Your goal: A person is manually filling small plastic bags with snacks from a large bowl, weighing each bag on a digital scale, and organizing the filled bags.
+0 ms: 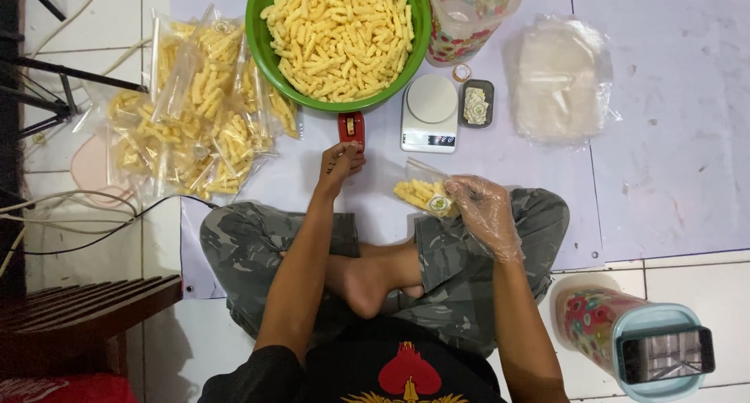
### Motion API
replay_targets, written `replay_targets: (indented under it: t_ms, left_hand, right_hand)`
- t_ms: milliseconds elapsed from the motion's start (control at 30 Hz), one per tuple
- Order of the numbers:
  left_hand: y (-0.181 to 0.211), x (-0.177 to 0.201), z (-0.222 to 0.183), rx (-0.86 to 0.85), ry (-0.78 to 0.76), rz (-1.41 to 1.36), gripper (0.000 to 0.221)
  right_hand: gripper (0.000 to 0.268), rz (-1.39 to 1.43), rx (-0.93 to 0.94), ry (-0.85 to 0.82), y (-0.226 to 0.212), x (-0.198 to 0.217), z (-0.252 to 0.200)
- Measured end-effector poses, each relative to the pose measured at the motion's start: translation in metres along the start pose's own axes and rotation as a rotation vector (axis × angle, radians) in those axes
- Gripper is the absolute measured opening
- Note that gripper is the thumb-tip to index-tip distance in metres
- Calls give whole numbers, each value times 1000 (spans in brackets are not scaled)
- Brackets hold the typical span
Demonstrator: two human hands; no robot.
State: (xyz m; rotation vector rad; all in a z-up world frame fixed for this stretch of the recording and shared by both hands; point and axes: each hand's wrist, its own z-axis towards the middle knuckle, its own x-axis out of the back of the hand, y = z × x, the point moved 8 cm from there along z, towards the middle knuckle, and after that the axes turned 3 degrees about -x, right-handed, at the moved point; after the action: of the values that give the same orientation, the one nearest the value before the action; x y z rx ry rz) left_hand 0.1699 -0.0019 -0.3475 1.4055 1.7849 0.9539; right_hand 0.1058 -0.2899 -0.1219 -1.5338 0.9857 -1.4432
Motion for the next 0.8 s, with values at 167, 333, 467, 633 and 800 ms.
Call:
replay_targets:
  t_ms: [167, 333, 467, 633, 800]
  left_hand:
    - [-7, 2, -3, 3, -14, -57, 32]
    - [-27, 6, 3, -23, -29, -99, 29]
    - [-22, 4, -5, -26, 1, -116, 32]
    - [-27, 6, -2, -42, 56, -124, 41]
    - [-35, 9, 5, -27, 68, -92, 27]
  right_hand:
    - [14, 10, -6, -6, 1, -3, 0]
    - [13, 3, -28, -19, -4, -4, -2]
    - [14, 5, -44, -11, -6, -3, -4]
    - [12, 3, -41, -11, -8, -7, -6]
    - [13, 18, -51, -15, -9, -9, -6]
